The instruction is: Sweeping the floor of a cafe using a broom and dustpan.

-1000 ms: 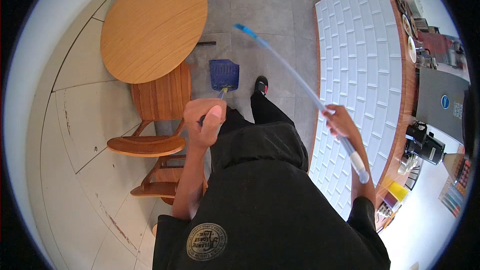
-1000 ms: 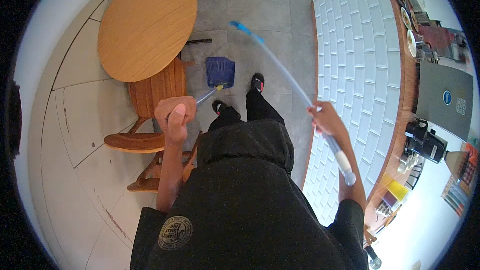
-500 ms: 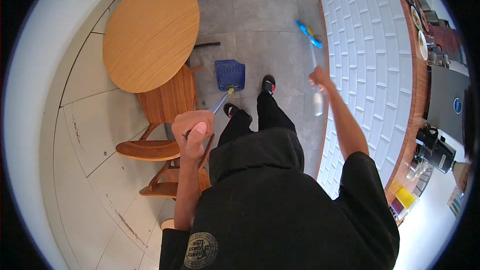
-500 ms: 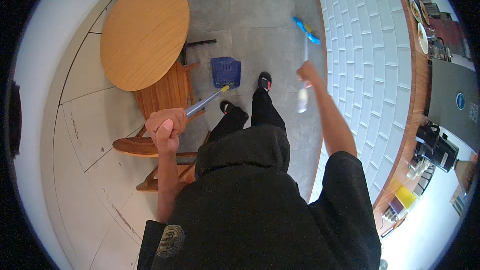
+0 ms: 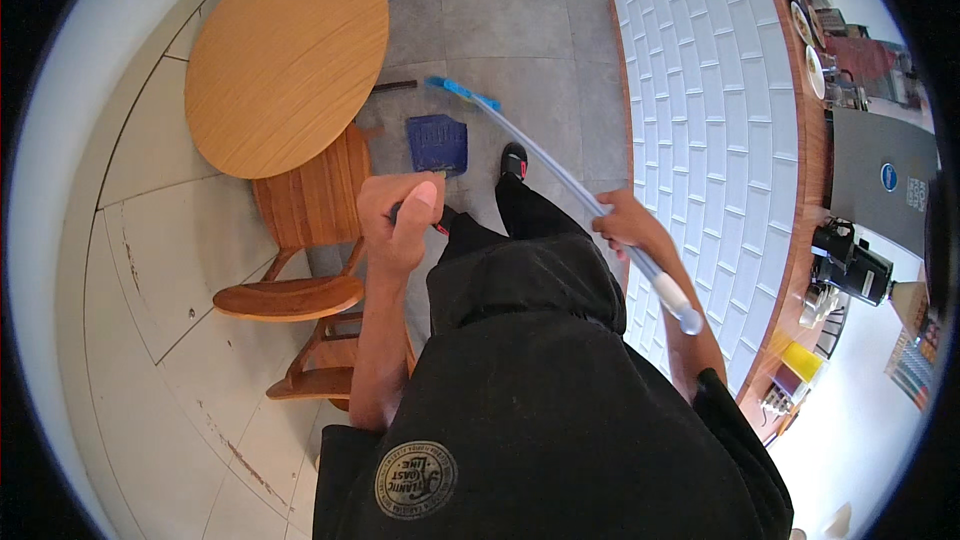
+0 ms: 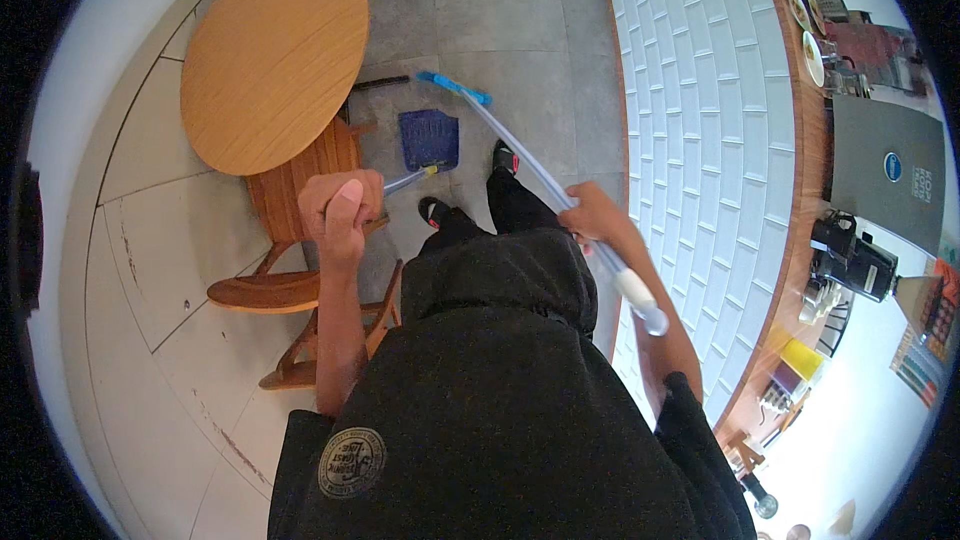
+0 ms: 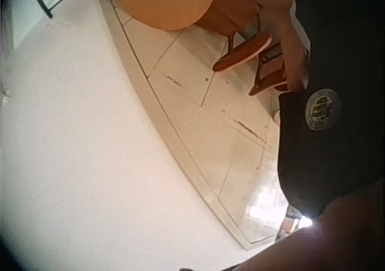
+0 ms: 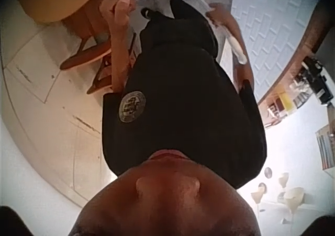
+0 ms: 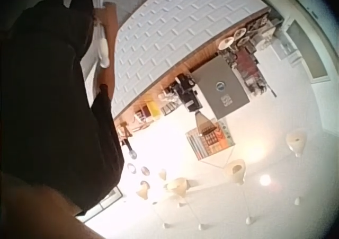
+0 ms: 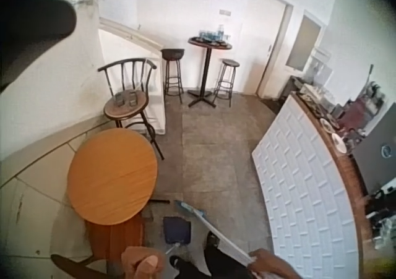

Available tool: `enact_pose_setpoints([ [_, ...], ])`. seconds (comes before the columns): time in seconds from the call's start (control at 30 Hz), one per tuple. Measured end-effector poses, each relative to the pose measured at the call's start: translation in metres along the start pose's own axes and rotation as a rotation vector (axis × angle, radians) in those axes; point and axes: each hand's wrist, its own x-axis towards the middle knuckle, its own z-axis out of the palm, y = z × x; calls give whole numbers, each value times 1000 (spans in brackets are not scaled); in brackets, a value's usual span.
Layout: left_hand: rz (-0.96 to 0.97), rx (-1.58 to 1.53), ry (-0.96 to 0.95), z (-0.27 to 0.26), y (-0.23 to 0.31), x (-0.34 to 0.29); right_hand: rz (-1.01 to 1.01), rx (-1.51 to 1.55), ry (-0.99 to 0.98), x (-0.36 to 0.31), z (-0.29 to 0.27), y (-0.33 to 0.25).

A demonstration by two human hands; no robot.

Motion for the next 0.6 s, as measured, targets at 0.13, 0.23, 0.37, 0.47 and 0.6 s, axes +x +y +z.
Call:
enact_pose_setpoints([
  [0.13,-1,-47,25,-10,5,-4,-34,205,86,-42,-5,15],
  [0.23,8,-28,18,-19,6,-8,-24,189,210,-41,-4,32],
  [0.37,5,-67,-25,-22,8,-8,66,63,334,-31,-3,72],
  [0.47,5,-71,-49,-26,8,-11,79,-666,498,-42,2,68],
  [0.6,31,-69,-70,-27,7,-13,53,-857,481,-19,6,118],
])
